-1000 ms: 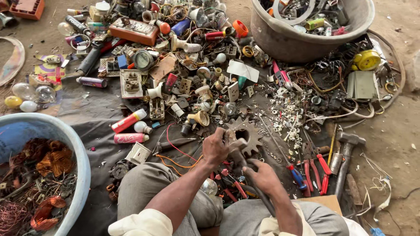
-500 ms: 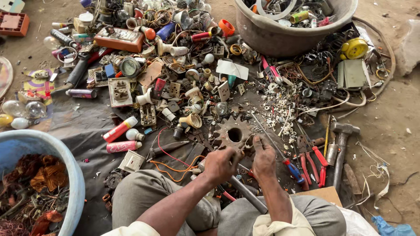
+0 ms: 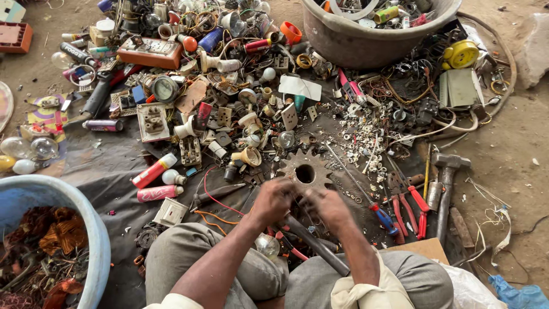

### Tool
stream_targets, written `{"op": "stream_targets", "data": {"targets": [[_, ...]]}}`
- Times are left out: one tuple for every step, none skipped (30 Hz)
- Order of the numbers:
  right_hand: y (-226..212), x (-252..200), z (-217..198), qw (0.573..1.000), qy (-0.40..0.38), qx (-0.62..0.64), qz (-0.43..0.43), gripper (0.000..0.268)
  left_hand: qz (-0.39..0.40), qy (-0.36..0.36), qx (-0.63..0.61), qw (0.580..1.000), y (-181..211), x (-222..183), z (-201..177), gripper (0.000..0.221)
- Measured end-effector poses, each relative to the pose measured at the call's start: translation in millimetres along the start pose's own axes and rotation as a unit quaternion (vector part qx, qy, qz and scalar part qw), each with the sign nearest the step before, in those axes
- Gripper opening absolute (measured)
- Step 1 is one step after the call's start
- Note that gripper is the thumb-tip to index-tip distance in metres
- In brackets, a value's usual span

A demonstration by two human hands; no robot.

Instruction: The person sits on the floor and uses a hammer and pliers to strike and disassemble a metal gear from electronic scrap components, picking up small metal parts and wires from the pile.

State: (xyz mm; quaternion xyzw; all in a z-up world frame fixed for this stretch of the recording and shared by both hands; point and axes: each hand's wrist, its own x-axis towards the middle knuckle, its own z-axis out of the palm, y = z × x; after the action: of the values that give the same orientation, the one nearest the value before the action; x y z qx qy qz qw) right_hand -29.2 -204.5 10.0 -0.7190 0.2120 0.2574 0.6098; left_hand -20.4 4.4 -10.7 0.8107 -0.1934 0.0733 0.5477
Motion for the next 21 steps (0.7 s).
{"op": "stream_targets", "data": {"targets": [[-4,-2,-3,0.997,0.042,0.034,0.05,0.026,-0.018,0.01,0.017,1.0,-8,-1,2,0.018],[-6,-4,-7,0.993,0.089,-0.077,0.0,0.029,-0.042,0.048,0.03,0.998,-13,-1,2,0.012],[-6,-6,-16,0.972,0.135,-0.186,-0.05,0.033,-0.065,0.085,0.044,0.993,-17,3,1,0.008],[-4,-7,-22,0.934,0.18,-0.292,-0.101,0.036,-0.086,0.122,0.056,0.987,-19,8,-1,0.009],[2,-8,-21,0.921,0.139,-0.357,-0.072,0.033,-0.083,0.126,0.071,0.986,-19,9,-1,0.009],[10,-12,-18,0.901,0.095,-0.421,-0.04,0.032,-0.083,0.13,0.084,0.984,-18,7,-1,0.009],[16,-18,-15,0.875,0.051,-0.482,-0.009,0.033,-0.082,0.135,0.098,0.983,-18,7,-1,0.01],[22,-28,-8,0.888,0.008,-0.46,-0.01,0.033,-0.084,0.125,0.119,0.981,-18,8,-1,0.013],[23,-38,3,0.898,-0.035,-0.438,-0.011,0.034,-0.085,0.116,0.14,0.98,-19,9,0,0.016],[21,-46,13,0.913,-0.061,-0.403,0.022,0.033,-0.087,0.105,0.16,0.978,-18,8,1,0.02],[16,-55,24,0.925,-0.087,-0.366,0.054,0.035,-0.095,0.096,0.173,0.976,-18,6,2,0.023],[8,-60,32,0.935,-0.111,-0.326,0.085,0.039,-0.1,0.086,0.188,0.973,-17,6,0,0.026],[1,-65,37,0.939,-0.108,-0.314,0.088,0.038,-0.105,0.077,0.202,0.971,-15,6,-1,0.029],[-5,-67,43,0.943,-0.106,-0.302,0.09,0.037,-0.104,0.075,0.199,0.972,-14,6,-3,0.028],[-10,-68,46,0.947,-0.104,-0.29,0.092,0.037,-0.103,0.073,0.196,0.972,-13,6,-4,0.028],[-12,-71,46,0.937,-0.099,-0.324,0.086,0.036,-0.104,0.072,0.192,0.973,-12,5,-5,0.027],[-13,-73,45,0.926,-0.094,-0.357,0.081,0.037,-0.1,0.076,0.183,0.975,-12,5,-7,0.027],[-14,-72,44,0.913,-0.089,-0.392,0.073,0.037,-0.096,0.084,0.174,0.976,-12,5,-9,0.027],[-16,-73,37,0.903,-0.081,-0.421,0.04,0.039,-0.093,0.092,0.165,0.978,-13,6,-11,0.027],[-16,-78,27,0.892,-0.075,-0.446,0.008,0.043,-0.098,0.099,0.157,0.978,-15,5,-13,0.029],[-17,-79,21,0.879,-0.069,-0.471,-0.024,0.047,-0.103,0.107,0.15,0.978,-16,6,-13,0.031]]}}
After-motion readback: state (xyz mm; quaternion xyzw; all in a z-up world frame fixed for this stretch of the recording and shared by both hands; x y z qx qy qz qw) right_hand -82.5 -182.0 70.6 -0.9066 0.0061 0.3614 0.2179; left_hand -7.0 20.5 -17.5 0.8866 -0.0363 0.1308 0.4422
